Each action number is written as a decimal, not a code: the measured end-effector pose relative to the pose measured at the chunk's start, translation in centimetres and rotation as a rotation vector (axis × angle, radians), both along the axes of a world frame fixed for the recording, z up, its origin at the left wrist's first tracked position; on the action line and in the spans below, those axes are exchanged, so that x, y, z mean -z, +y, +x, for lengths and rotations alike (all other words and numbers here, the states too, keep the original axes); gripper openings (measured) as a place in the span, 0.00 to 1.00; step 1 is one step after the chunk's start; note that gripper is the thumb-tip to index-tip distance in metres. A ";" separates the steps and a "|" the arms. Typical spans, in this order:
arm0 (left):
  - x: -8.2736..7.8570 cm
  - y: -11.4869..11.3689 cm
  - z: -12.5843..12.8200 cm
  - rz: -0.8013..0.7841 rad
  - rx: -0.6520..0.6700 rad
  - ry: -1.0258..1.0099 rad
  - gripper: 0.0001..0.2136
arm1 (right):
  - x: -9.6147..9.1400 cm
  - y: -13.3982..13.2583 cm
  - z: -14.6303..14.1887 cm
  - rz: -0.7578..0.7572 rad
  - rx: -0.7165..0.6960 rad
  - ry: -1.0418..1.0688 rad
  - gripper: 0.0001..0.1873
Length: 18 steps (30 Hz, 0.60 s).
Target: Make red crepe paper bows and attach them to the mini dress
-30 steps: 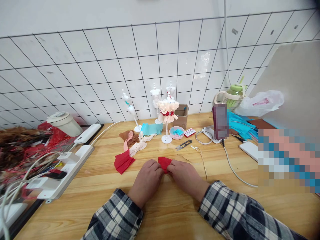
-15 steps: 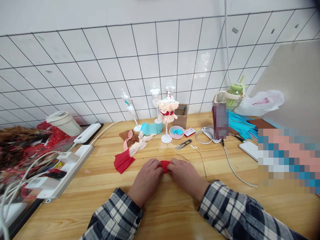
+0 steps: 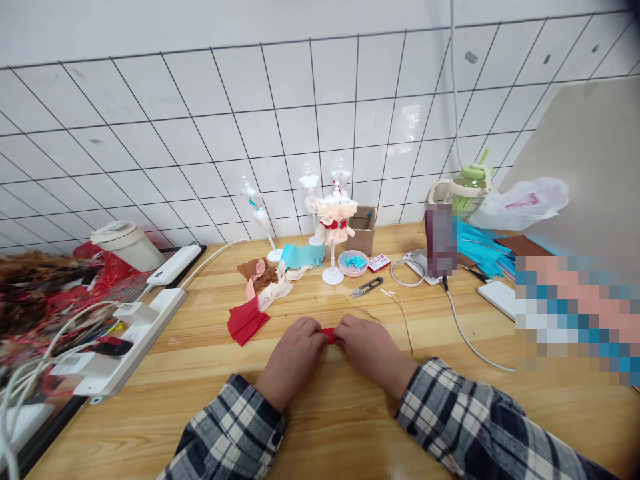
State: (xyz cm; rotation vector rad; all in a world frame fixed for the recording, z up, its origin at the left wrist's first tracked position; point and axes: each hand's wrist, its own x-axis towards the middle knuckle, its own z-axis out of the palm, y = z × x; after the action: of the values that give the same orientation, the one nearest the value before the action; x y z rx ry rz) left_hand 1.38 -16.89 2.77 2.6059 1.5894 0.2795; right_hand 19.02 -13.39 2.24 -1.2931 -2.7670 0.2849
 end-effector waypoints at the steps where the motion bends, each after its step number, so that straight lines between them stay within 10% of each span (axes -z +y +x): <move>1: -0.1 0.0 0.0 0.005 0.010 -0.008 0.09 | 0.0 0.0 0.0 -0.002 -0.003 0.000 0.12; 18: 0.0 0.0 0.0 -0.024 -0.032 -0.013 0.11 | -0.1 0.1 0.2 0.001 -0.003 0.029 0.13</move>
State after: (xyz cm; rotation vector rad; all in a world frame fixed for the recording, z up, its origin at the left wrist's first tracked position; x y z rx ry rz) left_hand 1.40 -16.87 2.73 2.5576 1.6206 0.2772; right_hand 19.26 -13.30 2.37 -1.2739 -2.7453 0.3006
